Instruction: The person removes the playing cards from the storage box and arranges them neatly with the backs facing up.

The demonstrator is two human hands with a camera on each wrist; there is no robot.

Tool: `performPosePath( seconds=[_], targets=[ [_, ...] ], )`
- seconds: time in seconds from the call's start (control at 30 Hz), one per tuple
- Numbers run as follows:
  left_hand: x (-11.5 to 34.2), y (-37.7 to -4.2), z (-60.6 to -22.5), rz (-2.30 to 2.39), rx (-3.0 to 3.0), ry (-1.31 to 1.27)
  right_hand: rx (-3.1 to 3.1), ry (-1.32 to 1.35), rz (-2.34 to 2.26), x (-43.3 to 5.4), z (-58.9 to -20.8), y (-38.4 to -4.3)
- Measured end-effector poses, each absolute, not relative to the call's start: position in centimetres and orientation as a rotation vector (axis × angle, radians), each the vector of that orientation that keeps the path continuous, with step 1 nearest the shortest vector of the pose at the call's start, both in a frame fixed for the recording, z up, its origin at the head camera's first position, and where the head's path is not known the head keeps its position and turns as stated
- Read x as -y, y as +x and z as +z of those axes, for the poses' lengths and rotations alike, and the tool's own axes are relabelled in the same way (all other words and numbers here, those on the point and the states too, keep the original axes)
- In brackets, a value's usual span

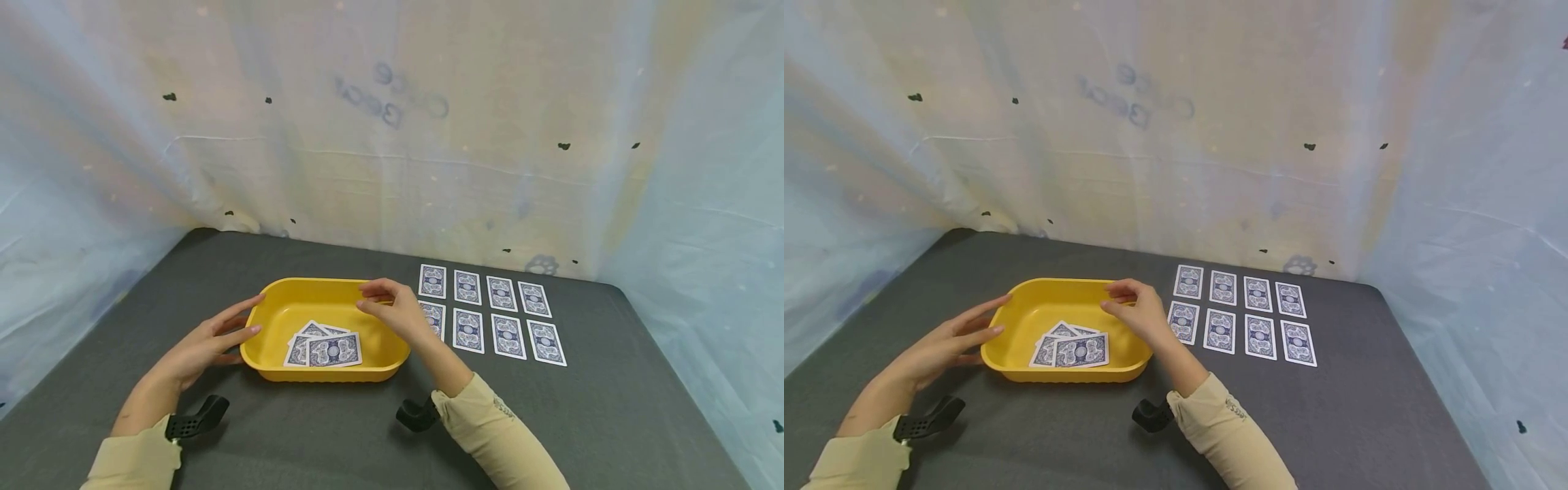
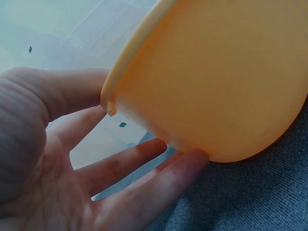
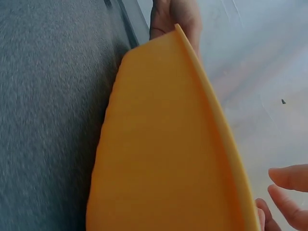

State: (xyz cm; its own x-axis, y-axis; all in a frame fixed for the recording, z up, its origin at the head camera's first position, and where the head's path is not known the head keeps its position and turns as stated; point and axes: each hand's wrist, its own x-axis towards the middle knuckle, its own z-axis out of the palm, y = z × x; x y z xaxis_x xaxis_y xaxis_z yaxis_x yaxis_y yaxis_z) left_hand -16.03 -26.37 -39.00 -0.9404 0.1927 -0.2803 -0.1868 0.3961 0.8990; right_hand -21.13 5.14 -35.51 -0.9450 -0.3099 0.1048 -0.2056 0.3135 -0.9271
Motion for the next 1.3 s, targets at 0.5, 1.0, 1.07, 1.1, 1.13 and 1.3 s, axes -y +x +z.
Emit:
performPosePath(
  seconds=[0.5, 1.0, 1.07, 1.1, 1.13, 1.3],
  targets=[
    [26.2, -15.8, -38.8, 1.564, -2.312, -0.008, -2.517, -0.502, -1.244, -2.1, -37.1, -20.1],
    [26.2, -16.0, -38.9, 1.556, -2.327, -0.002, -2.669, -0.713, -0.678, -1.2, -37.8, -19.5],
    [26.2, -16.0, -38.9, 1.555, -2.328, -0.003, -2.696, -0.715, -0.637, -1.1, -37.8, -19.5],
    [26.3, -16.0, -38.9, 1.554, -2.328, -0.003, -2.703, -0.715, -0.624, -1.0, -37.9, -19.5],
    [26.3, -16.0, -38.9, 1.554, -2.327, -0.005, -2.706, -0.718, -0.620, -1.0, -37.9, -19.5],
    [26.2, -16.1, -39.0, 1.547, -2.323, -0.011, -2.723, -0.732, -0.606, -1.1, -37.9, -19.6]
  ],
)
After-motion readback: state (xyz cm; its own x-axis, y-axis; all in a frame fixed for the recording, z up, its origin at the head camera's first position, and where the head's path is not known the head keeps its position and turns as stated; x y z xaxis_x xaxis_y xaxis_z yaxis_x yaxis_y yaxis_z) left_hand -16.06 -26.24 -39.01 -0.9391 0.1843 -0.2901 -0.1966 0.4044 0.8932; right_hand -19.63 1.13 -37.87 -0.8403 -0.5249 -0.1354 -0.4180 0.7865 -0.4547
